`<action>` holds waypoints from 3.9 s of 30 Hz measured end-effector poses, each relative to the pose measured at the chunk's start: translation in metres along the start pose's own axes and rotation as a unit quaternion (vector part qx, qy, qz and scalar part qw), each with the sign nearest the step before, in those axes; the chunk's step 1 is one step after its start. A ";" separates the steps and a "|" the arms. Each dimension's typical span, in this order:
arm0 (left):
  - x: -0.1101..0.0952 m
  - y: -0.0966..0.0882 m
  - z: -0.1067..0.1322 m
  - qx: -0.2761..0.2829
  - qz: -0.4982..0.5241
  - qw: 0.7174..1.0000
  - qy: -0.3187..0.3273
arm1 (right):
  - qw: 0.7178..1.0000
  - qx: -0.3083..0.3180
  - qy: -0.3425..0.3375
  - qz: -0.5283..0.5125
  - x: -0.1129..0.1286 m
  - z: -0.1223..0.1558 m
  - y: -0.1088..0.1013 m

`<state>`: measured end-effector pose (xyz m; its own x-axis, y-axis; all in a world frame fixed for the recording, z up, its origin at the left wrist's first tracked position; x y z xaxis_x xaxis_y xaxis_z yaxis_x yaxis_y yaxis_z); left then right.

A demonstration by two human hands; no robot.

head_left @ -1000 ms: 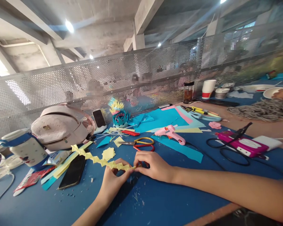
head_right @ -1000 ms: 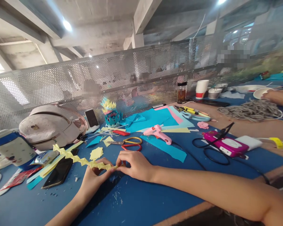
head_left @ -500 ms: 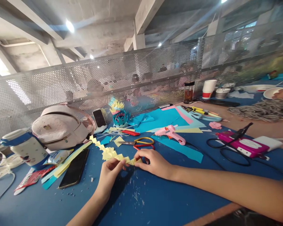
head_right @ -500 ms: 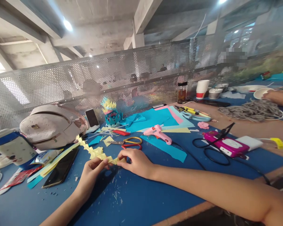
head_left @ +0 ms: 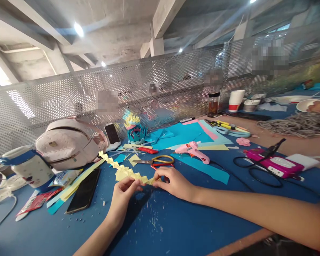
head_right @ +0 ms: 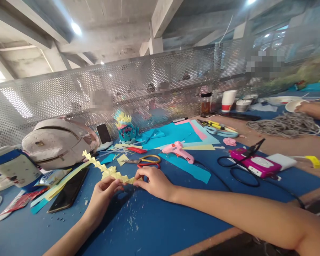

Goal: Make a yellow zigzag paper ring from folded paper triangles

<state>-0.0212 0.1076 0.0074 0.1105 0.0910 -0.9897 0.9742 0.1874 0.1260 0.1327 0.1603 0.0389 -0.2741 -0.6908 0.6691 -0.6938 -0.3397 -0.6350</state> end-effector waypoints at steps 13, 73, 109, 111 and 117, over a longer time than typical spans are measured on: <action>-0.001 0.001 -0.001 -0.002 0.014 1.000 0.006 | 0.999 0.013 0.020 -0.034 -0.009 -0.002 0.004; -0.007 0.009 0.006 -0.002 -0.071 0.997 0.017 | 0.995 0.052 -0.083 0.016 0.021 0.005 0.005; -0.002 0.001 0.004 -0.049 -0.078 0.996 0.006 | 0.977 0.111 0.036 -0.180 0.005 0.004 0.020; -0.002 0.001 0.004 -0.048 -0.079 0.996 0.007 | 0.975 0.115 0.037 -0.185 0.005 0.004 0.021; -0.002 0.000 0.004 -0.048 -0.091 0.995 0.005 | 0.972 0.127 0.038 -0.193 -0.001 0.004 0.025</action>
<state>-0.0203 0.1040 0.0093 -0.0676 0.0569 -0.9961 0.9543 0.2950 -0.0479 0.1185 0.1494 0.0209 -0.0805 -0.4353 0.8967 -0.5705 -0.7176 -0.3996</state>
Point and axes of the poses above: each hand's wrist, its own z-axis away from the middle knuckle, its own y-axis out of the palm, x = y × z, the point moved 9 cm from there along -z, towards the middle knuckle, and after that the axes turned 1 degree about -y, right-handed, at the moved point
